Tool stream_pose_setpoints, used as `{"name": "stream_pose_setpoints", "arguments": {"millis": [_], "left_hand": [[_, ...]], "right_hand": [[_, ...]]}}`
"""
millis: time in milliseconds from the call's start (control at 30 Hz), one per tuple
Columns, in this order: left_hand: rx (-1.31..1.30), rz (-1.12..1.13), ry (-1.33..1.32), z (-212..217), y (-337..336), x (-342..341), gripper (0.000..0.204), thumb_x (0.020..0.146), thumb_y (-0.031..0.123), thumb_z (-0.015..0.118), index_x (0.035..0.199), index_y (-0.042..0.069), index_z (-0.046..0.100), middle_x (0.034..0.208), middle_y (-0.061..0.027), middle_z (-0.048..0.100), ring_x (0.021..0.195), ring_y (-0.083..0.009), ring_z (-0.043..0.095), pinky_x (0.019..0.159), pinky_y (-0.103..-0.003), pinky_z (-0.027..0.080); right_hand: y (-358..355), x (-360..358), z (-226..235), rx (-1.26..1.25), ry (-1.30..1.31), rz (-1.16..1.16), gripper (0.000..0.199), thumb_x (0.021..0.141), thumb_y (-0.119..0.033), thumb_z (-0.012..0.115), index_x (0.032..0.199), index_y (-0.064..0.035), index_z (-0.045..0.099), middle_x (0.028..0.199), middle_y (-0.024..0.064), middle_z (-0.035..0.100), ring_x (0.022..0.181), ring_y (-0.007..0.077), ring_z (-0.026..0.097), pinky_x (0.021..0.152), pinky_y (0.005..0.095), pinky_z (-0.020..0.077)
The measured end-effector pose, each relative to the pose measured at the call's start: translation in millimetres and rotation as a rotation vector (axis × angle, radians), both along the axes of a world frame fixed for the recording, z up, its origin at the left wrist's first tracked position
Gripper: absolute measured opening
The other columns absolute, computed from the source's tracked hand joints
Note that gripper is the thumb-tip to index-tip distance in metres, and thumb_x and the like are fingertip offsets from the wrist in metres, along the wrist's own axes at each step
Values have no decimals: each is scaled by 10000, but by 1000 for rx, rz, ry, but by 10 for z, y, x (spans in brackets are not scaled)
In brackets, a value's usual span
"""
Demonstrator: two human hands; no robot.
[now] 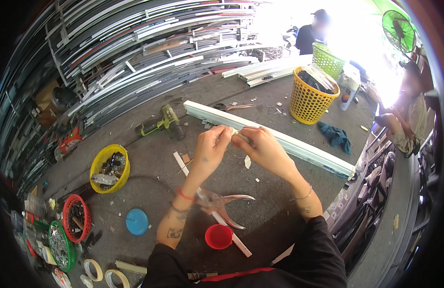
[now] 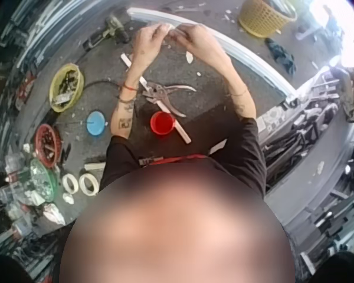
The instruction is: The person peels a white adhesive tape strip from a roll, repeatedly folding and pulling it to remove the backing. They handle the tape by hand, separating layers and discarding small pieces onto the workbench.
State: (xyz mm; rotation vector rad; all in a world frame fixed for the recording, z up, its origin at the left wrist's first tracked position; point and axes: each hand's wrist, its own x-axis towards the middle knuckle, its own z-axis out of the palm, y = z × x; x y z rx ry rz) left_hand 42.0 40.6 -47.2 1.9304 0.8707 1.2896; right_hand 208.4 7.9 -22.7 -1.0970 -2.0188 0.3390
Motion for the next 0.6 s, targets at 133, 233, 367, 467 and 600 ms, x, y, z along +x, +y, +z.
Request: {"name": "stream_pose_setpoints", "arguments": {"millis": [133, 233, 367, 467, 600], "left_hand": [[147, 52, 52, 9, -13, 68, 293, 970, 186, 475, 884, -49, 626, 783, -114, 628, 719, -236, 583, 662, -356, 446], [304, 91, 63, 84, -78, 79, 202, 942, 136, 509, 928, -16, 642, 925, -101, 639, 855, -270, 595, 773, -352, 456], [486, 180, 192, 209, -274, 83, 164, 922, 126, 540, 944, 18, 662, 1033, -89, 629, 946, -260, 585, 826, -355, 455], [289, 111, 151, 363, -326, -14, 174, 925, 117, 527, 936, 3, 659, 951, -98, 640, 913, -262, 591, 807, -351, 454], [137, 62, 105, 468, -393, -136, 226, 959, 139, 493, 929, -29, 643, 856, -118, 628, 810, -232, 587, 761, -332, 440]], "right_hand": [[33, 25, -26, -25, -21, -94, 294, 891, -241, 612, 772, 27, 629, 545, 174, 510, 475, 284, 491, 506, 376, 392], [48, 30, -39, -200, 78, -72, 292, 887, -245, 592, 794, 22, 669, 582, 158, 602, 555, 273, 627, 549, 385, 481], [22, -12, -20, -232, 291, 90, 291, 909, -160, 568, 777, 87, 645, 590, 135, 608, 557, 136, 582, 542, 329, 480], [0, 35, 54, -254, 248, 271, 335, 940, -230, 568, 800, 59, 661, 605, 96, 622, 566, 126, 580, 562, 325, 483], [-56, 165, 138, -249, 29, 227, 361, 949, -285, 552, 857, 43, 671, 626, 99, 641, 590, 196, 620, 605, 350, 491]]}}
